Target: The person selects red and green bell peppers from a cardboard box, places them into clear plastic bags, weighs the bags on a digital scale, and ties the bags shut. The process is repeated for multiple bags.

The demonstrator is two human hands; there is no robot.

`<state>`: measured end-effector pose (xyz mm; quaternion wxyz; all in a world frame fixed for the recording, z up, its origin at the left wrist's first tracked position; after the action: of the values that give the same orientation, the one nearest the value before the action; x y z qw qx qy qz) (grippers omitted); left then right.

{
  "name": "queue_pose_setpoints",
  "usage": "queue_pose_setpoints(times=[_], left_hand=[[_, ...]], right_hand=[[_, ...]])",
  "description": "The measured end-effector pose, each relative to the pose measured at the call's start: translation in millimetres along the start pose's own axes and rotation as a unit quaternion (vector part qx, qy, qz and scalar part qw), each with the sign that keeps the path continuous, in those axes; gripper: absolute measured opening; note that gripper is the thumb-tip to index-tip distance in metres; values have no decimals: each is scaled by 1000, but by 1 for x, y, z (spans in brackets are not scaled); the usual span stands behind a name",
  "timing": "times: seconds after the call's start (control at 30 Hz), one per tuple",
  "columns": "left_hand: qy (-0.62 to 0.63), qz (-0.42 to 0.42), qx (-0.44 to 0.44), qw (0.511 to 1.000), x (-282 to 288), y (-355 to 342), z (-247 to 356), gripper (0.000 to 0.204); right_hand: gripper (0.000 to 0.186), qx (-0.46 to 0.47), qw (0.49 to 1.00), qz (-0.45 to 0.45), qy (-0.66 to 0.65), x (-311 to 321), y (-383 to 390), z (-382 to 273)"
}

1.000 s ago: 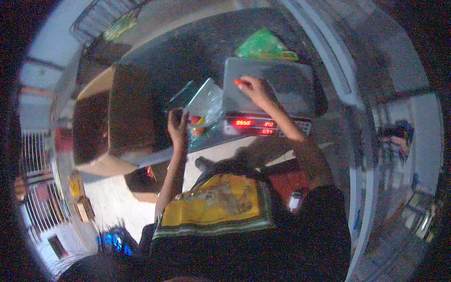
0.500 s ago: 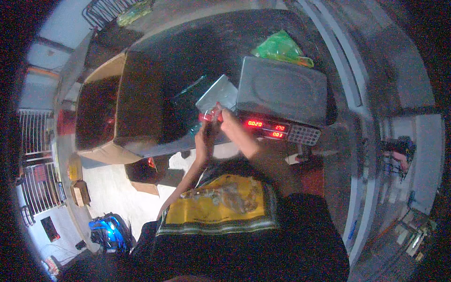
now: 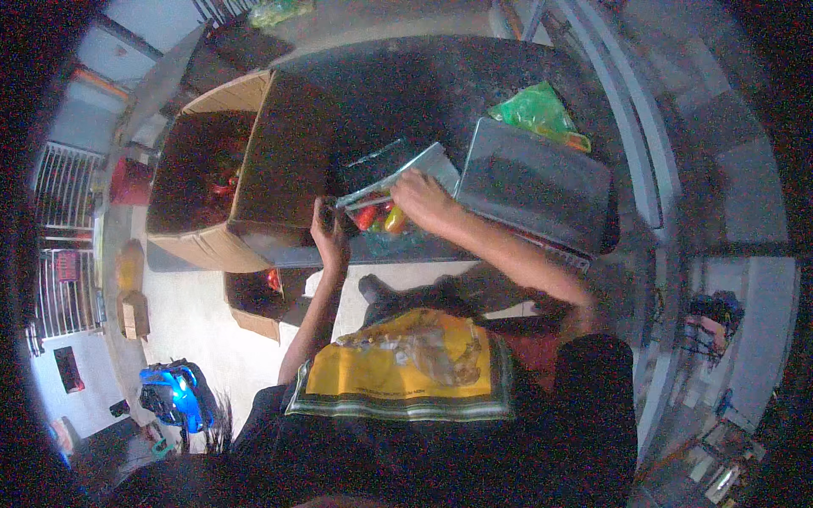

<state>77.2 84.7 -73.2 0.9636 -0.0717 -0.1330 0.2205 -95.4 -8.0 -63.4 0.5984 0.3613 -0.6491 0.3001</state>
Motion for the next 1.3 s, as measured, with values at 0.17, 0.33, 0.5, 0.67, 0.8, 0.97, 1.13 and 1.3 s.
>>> queue_pose_setpoints(times=[0.17,0.33,0.5,0.67,0.8,0.97,1.13,1.3], left_hand=[[-48,57,-159,984,12,-43,60,7],[11,12,-100,995,1,-78,101,12],[110,-10,-125,986,-6,-99,131,14],[175,-155,-123,964,-19,-110,133,13],[204,-253,-122,938,-40,-87,175,17],[107,-390,-110,908,-51,-87,179,18],[220,-314,-100,918,-59,-91,207,16],[325,-398,-184,838,-67,-93,256,24]], right_hand=[[9,54,985,139,88,123,-15,5],[8,86,983,116,110,152,-11,31],[8,112,963,233,79,196,-3,21],[13,57,951,297,69,229,2,34],[12,34,975,218,-24,220,2,38],[23,34,914,266,-304,217,19,46],[66,32,867,266,-421,132,52,46],[37,87,900,145,-402,83,30,59]])
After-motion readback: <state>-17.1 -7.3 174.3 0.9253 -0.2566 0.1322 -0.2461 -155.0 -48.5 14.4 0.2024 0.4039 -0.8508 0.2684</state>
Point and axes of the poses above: each hand's wrist, its own y-axis away from the middle knuckle, its own x-axis out of the back of the hand, z = x × y, the point moved 1 cm from there along -y, towards the middle knuckle, and after that the axes turned 10 degrees about -z, right-handed, at the moved point
